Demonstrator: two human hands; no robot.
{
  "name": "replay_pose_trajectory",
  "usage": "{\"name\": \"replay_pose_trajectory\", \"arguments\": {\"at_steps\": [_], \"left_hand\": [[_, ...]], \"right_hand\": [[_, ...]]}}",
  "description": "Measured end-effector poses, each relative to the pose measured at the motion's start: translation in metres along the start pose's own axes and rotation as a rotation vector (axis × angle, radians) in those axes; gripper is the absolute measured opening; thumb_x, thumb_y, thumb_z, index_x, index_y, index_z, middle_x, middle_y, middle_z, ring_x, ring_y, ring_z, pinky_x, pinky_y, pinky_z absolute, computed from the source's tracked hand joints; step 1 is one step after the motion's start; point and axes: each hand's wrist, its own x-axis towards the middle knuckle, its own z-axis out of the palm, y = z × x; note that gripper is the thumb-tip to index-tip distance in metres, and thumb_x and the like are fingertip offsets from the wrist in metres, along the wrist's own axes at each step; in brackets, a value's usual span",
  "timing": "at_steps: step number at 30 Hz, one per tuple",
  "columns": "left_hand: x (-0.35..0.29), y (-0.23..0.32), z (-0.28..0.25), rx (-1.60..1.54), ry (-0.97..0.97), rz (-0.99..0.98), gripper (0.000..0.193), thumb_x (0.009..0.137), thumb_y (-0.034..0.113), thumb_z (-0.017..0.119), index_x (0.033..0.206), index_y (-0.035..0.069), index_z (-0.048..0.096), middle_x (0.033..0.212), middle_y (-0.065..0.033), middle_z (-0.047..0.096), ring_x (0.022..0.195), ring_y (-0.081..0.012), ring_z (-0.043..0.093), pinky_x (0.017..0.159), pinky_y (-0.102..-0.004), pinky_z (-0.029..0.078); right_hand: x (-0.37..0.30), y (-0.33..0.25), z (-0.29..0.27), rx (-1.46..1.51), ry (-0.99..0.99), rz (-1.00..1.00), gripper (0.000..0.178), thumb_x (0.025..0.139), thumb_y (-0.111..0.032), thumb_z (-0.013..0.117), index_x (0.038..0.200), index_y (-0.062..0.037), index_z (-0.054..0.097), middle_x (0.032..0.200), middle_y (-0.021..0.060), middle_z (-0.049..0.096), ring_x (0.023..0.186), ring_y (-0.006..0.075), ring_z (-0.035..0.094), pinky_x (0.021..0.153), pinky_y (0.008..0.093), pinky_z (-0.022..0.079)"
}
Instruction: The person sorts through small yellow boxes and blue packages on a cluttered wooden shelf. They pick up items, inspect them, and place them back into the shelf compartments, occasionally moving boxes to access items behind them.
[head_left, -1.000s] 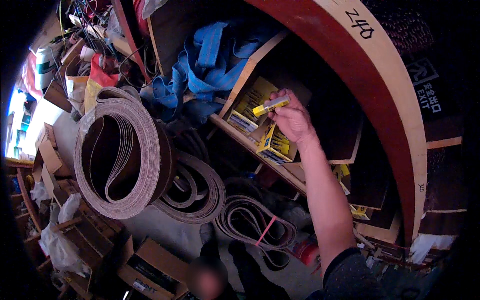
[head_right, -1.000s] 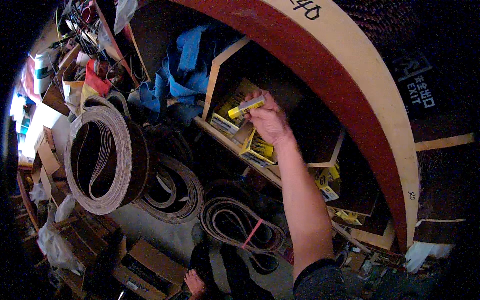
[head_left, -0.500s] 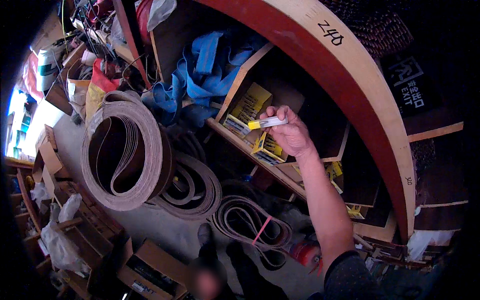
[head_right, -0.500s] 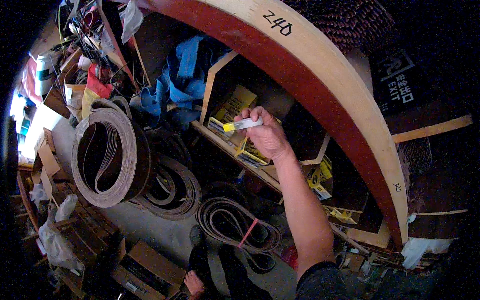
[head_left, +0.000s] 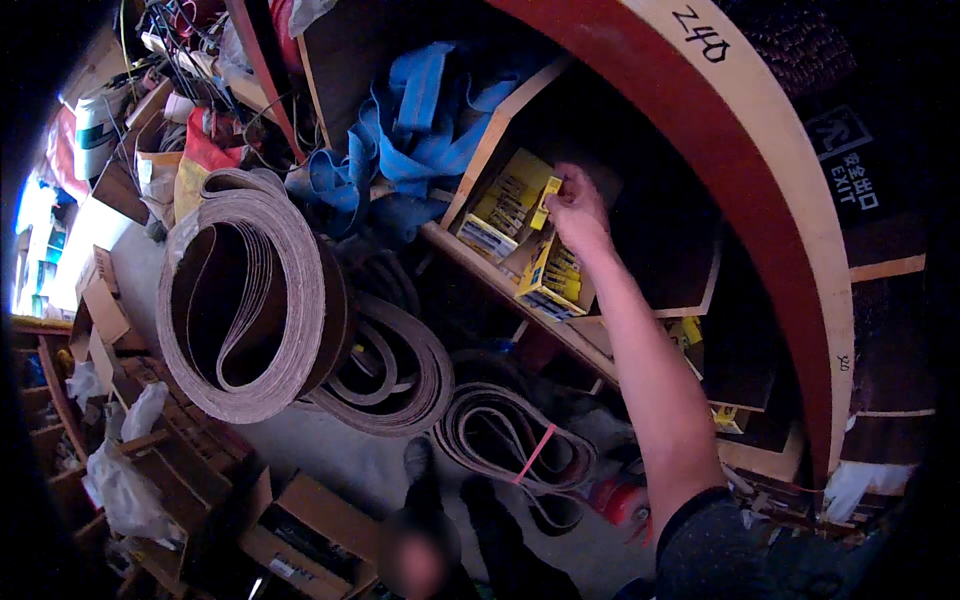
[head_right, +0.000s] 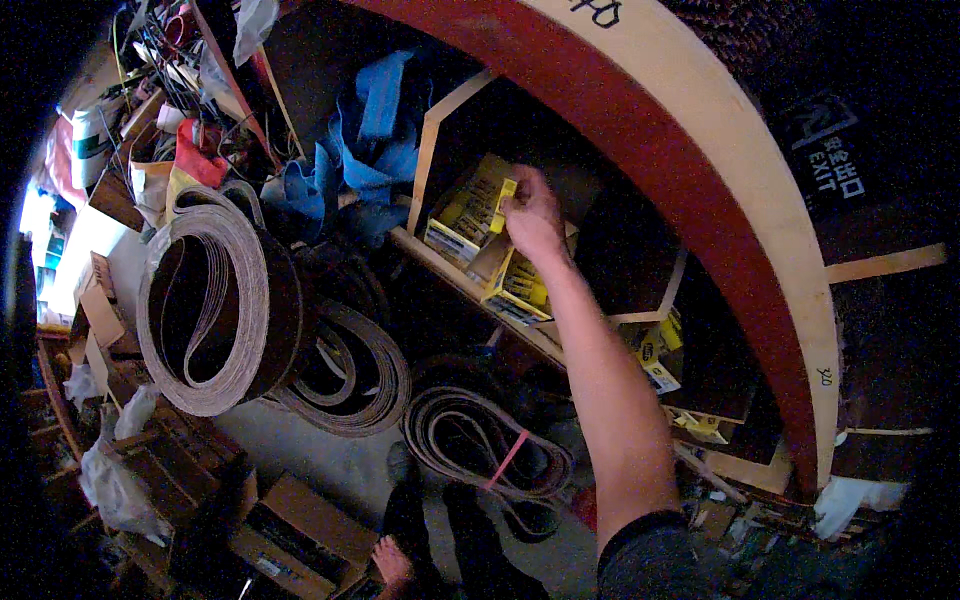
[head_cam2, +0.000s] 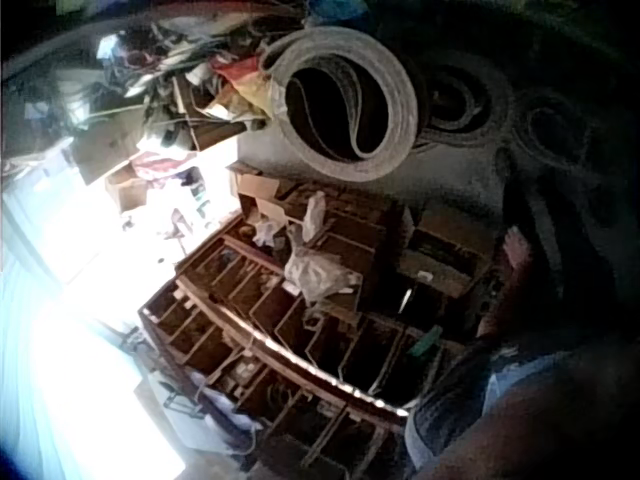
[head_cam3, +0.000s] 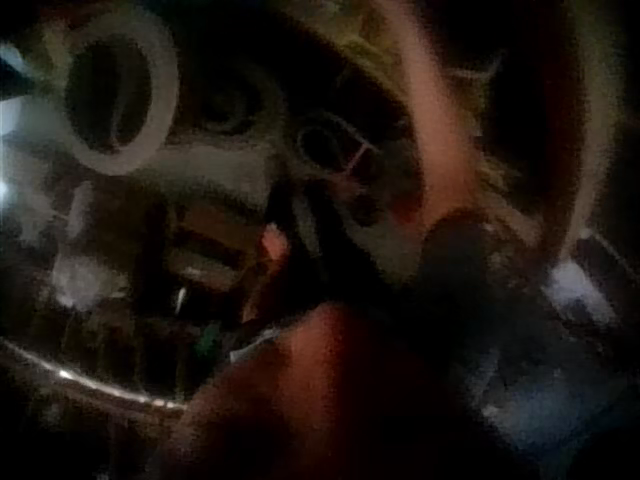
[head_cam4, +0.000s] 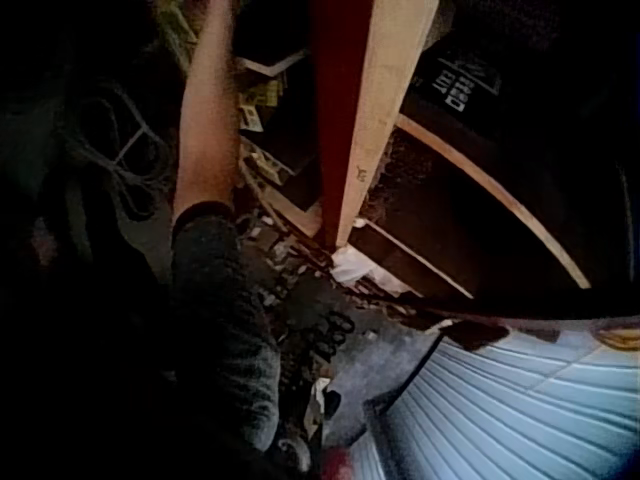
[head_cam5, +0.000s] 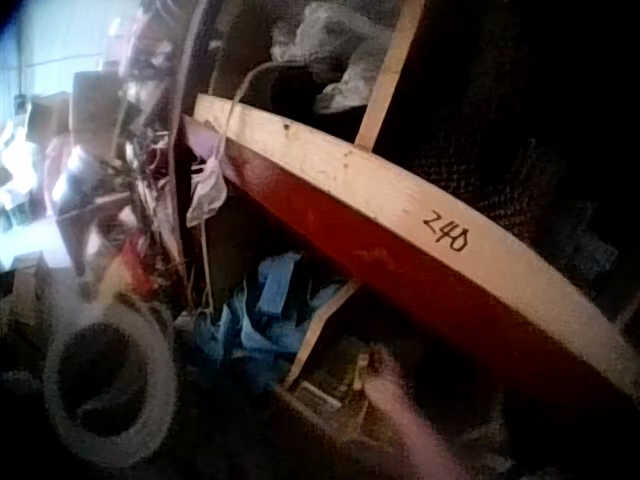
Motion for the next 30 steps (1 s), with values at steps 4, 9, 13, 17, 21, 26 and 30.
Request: {"name": "replay_pose_trajectory", "arguments": {"at_steps": [4, 9, 13, 17, 21, 26, 30], "left_hand": [[0.002, -0.015, 0.014, 0.026, 0.052, 0.058, 0.049, 0.092, 0.024, 0.042, 0.135, 0.0, 0.044, 0.139, -0.0173, 0.046, 0.125, -0.036, 0.043, 0.1, -0.0527, 0.035], [0.005, -0.022, 0.011, 0.155, 0.088, 0.05, 0.048, 0.092, 0.025, 0.045, 0.134, 0.0, 0.044, 0.135, -0.0181, 0.048, 0.123, -0.0358, 0.045, 0.1, -0.053, 0.036], [0.01, 0.026, -0.045, 0.068, -0.083, 0.004, 0.047, 0.093, 0.024, 0.045, 0.133, 0.0, 0.042, 0.134, -0.0175, 0.048, 0.121, -0.0357, 0.046, 0.1, -0.0517, 0.037], [0.015, -0.012, -0.037, 0.085, 0.004, 0.017, 0.046, 0.093, 0.022, 0.049, 0.133, 0.0, 0.041, 0.135, -0.0168, 0.047, 0.121, -0.0362, 0.046, 0.099, -0.0505, 0.04], [0.049, -0.064, 0.039, 0.297, 0.078, 0.231, 0.069, 0.085, 0.033, 0.062, 0.139, 0.0, 0.035, 0.14, -0.0188, 0.042, 0.125, -0.0379, 0.044, 0.1, -0.0491, 0.04], [0.068, -0.058, 0.02, 0.309, -0.052, 0.199, 0.107, 0.068, 0.048, 0.076, 0.147, 0.0, 0.022, 0.149, -0.0191, 0.031, 0.133, -0.0377, 0.035, 0.106, -0.0492, 0.035], [0.017, -0.037, 0.021, 0.491, -0.148, 0.196, 0.111, 0.066, 0.049, 0.078, 0.147, 0.0, 0.02, 0.15, -0.0178, 0.028, 0.136, -0.0375, 0.03, 0.109, -0.0494, 0.031]], "right_hand": [[0.016, 0.003, 0.012, -0.232, 0.072, -0.074, 0.04, 0.088, -0.013, 0.058, 0.128, -0.0065, 0.052, 0.115, 0.0184, 0.065, 0.103, 0.0314, 0.064, 0.086, 0.0382, 0.05], [-0.025, -0.023, 0.029, -0.24, 0.067, -0.075, 0.029, 0.091, -0.02, 0.056, 0.115, -0.005, 0.06, 0.108, 0.0197, 0.066, 0.099, 0.0313, 0.065, 0.085, 0.037, 0.051], [-0.127, 0.004, -0.005, -0.236, -0.254, -0.042, 0.022, 0.091, -0.016, 0.054, 0.109, -0.0054, 0.064, 0.099, 0.0179, 0.068, 0.095, 0.0355, 0.065, 0.08, 0.0424, 0.052], [-0.223, 0.015, -0.044, -0.12, -0.327, -0.127, 0.018, 0.091, -0.018, 0.058, 0.101, -0.0053, 0.067, 0.091, 0.0164, 0.068, 0.087, 0.0337, 0.066, 0.076, 0.0416, 0.053], [-0.268, 0.036, -0.12, -0.344, -0.259, 0.028, 0.018, 0.09, -0.019, 0.059, 0.102, -0.0082, 0.067, 0.094, 0.0178, 0.068, 0.087, 0.0333, 0.066, 0.075, 0.0418, 0.053], [-0.21, 0.056, -0.188, -0.592, -0.057, 0.132, 0.019, 0.089, -0.013, 0.054, 0.104, -0.0081, 0.065, 0.085, 0.0199, 0.067, 0.079, 0.0377, 0.066, 0.07, 0.0467, 0.053], [-0.169, 0.073, -0.211, -0.774, -0.096, 0.104, 0.027, 0.089, -0.008, 0.049, 0.111, -0.0109, 0.064, 0.095, 0.0223, 0.066, 0.091, 0.0388, 0.064, 0.079, 0.0466, 0.051]]}}
